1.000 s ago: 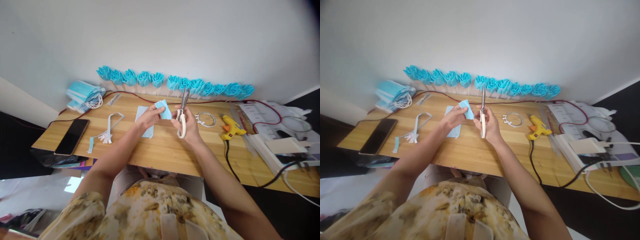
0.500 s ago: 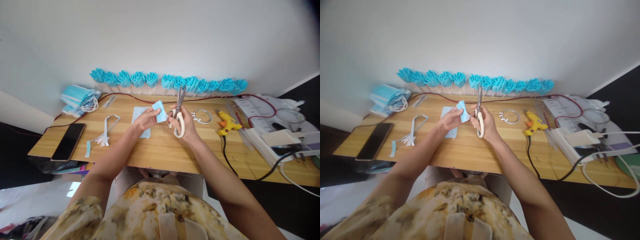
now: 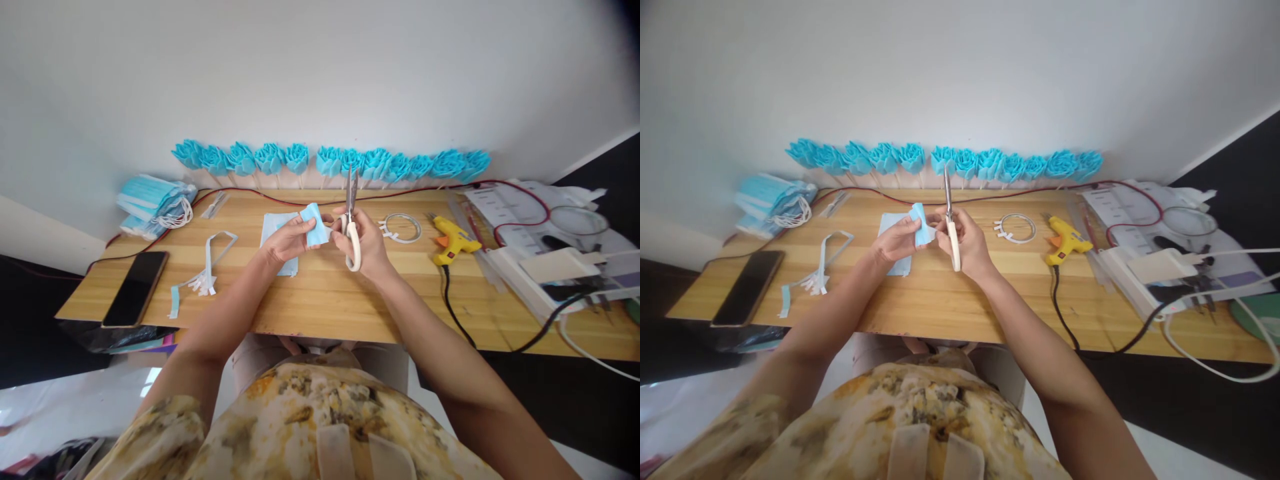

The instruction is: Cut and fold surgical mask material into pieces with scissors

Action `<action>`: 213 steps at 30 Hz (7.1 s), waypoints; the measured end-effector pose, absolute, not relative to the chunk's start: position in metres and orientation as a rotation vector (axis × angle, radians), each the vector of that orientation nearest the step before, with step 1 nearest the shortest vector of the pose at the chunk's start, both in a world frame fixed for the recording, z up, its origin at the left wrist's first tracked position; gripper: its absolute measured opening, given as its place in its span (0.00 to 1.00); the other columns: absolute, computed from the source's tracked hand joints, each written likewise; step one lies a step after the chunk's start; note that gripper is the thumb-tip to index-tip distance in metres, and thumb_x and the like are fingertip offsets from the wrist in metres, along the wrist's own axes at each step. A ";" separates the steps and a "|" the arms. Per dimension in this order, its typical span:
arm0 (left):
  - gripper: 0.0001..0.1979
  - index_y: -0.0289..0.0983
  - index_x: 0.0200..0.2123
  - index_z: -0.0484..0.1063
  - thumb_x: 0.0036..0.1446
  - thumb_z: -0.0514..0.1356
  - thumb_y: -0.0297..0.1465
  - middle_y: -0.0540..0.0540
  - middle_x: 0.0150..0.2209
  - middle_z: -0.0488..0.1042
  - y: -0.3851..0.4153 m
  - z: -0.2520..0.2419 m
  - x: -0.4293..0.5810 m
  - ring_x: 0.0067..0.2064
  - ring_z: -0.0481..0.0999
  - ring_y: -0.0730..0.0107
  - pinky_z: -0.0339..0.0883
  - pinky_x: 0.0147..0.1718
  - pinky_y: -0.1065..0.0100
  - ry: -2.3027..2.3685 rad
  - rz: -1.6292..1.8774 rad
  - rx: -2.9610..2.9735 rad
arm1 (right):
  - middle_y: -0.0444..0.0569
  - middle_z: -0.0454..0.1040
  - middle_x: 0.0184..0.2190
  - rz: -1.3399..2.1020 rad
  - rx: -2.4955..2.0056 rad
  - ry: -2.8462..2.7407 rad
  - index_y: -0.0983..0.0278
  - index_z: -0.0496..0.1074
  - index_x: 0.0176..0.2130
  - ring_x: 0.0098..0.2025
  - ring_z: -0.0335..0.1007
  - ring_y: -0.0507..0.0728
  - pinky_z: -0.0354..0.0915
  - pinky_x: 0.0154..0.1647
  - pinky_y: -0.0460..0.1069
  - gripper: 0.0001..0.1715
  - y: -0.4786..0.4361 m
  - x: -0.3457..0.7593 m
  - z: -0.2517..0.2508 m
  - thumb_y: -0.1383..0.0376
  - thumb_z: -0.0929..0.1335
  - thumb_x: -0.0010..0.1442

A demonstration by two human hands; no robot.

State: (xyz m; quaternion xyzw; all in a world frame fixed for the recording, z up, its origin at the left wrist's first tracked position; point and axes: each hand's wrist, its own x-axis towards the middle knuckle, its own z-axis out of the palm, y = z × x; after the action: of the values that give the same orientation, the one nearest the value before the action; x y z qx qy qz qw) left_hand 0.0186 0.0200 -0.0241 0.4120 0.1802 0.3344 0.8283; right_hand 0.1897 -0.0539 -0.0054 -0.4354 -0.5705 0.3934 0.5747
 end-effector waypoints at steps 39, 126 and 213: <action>0.06 0.35 0.30 0.74 0.60 0.61 0.27 0.45 0.34 0.80 0.028 0.011 -0.012 0.37 0.81 0.68 0.73 0.41 0.68 0.487 1.088 0.670 | 0.49 0.74 0.31 1.658 -0.987 -1.528 0.66 0.78 0.53 0.26 0.66 0.51 0.60 0.24 0.46 0.41 -0.066 0.203 0.012 0.42 0.76 0.50; 0.14 0.32 0.29 0.79 0.42 0.77 0.33 0.46 0.31 0.82 0.041 -0.002 -0.009 0.29 0.79 0.75 0.71 0.28 0.75 0.549 1.023 0.921 | 0.51 0.76 0.33 1.635 -1.001 -1.489 0.66 0.76 0.55 0.27 0.69 0.52 0.63 0.25 0.46 0.43 -0.061 0.208 0.000 0.40 0.75 0.52; 0.26 0.31 0.30 0.78 0.37 0.77 0.47 0.48 0.26 0.78 0.033 -0.006 0.009 0.27 0.76 0.74 0.69 0.28 0.72 0.618 1.111 1.132 | 0.40 0.65 0.24 1.712 -0.640 -1.278 0.57 0.64 0.54 0.22 0.57 0.53 0.55 0.21 0.48 0.31 -0.063 0.184 -0.011 0.40 0.68 0.62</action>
State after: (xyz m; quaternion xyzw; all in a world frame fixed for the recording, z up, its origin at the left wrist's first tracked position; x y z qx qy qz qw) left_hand 0.0089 0.0327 -0.0062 0.5002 0.2728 0.4909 0.6591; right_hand 0.1836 -0.0633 -0.0114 -0.2575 -0.5145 0.6894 0.4401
